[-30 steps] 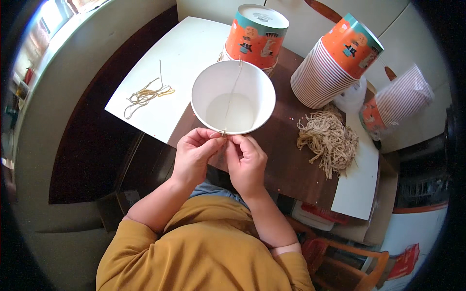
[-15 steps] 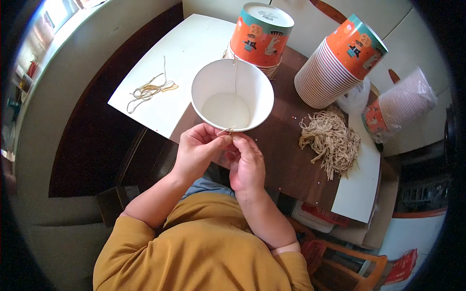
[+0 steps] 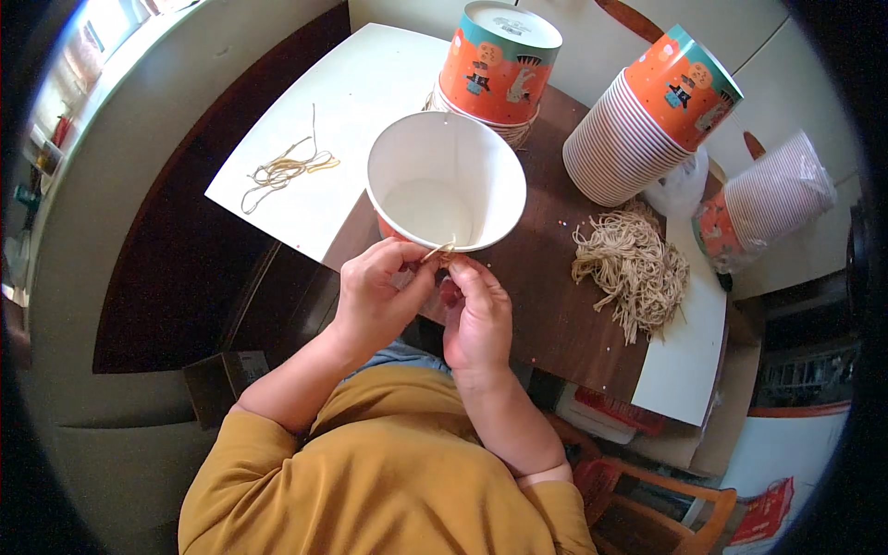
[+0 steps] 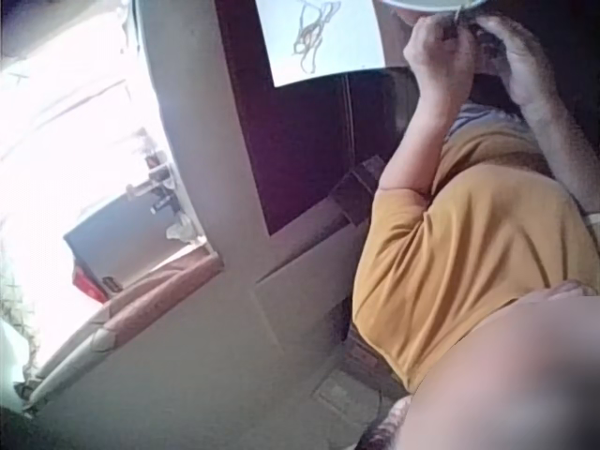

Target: Attaching thin strings to the rims of paper cups.

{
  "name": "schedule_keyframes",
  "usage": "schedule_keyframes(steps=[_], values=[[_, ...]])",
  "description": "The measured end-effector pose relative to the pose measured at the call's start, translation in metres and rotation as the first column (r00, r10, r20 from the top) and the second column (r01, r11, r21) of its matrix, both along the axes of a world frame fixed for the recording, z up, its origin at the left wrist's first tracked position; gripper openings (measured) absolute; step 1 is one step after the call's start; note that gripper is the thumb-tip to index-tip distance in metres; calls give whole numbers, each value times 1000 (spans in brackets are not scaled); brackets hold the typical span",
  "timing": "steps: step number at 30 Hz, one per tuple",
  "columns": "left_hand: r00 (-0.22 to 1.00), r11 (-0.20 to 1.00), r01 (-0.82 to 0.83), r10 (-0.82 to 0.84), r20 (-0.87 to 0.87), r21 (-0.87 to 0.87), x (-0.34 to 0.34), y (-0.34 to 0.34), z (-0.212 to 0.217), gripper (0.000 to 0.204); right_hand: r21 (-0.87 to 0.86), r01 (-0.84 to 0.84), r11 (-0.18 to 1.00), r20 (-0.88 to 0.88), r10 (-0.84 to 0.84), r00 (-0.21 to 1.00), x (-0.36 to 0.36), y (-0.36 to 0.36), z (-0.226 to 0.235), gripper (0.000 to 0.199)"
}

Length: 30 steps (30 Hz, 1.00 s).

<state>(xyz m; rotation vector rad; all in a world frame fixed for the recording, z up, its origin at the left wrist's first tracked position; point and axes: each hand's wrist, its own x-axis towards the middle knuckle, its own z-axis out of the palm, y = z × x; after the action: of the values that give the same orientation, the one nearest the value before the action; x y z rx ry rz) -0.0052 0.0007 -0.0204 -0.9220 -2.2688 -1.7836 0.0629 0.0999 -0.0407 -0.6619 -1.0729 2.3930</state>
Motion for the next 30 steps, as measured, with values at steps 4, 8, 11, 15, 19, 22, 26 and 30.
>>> schedule_keyframes(steps=[4,8,11,15,19,22,26,30], values=[[999,1000,-1,1,-49,-12,0,2,1,10,28,28,999,-7,-28,1000,-1,-1,-2,14],[982,994,34,-52,182,103,1,3,-8,11,210,73,975,-29,-68,997,-3,-4,-6,14],[930,995,79,-98,355,67,1,0,-2,11,356,99,929,-36,-92,995,-1,-4,-8,14],[932,997,62,-75,353,50,1,2,-2,10,515,137,846,-37,-137,990,-1,-5,-6,15],[928,998,56,-63,366,30,1,4,-3,8,451,134,882,-65,-118,991,-2,-5,-6,15],[910,997,50,-68,409,54,0,3,-7,8,431,127,893,-62,-111,992,-1,-4,0,13],[907,995,36,-73,415,96,1,4,-5,11,360,56,931,-29,-49,998,0,-3,1,14],[945,1000,21,-23,325,10,2,2,-2,11,358,29,933,-24,-21,999,-1,-1,0,16]])
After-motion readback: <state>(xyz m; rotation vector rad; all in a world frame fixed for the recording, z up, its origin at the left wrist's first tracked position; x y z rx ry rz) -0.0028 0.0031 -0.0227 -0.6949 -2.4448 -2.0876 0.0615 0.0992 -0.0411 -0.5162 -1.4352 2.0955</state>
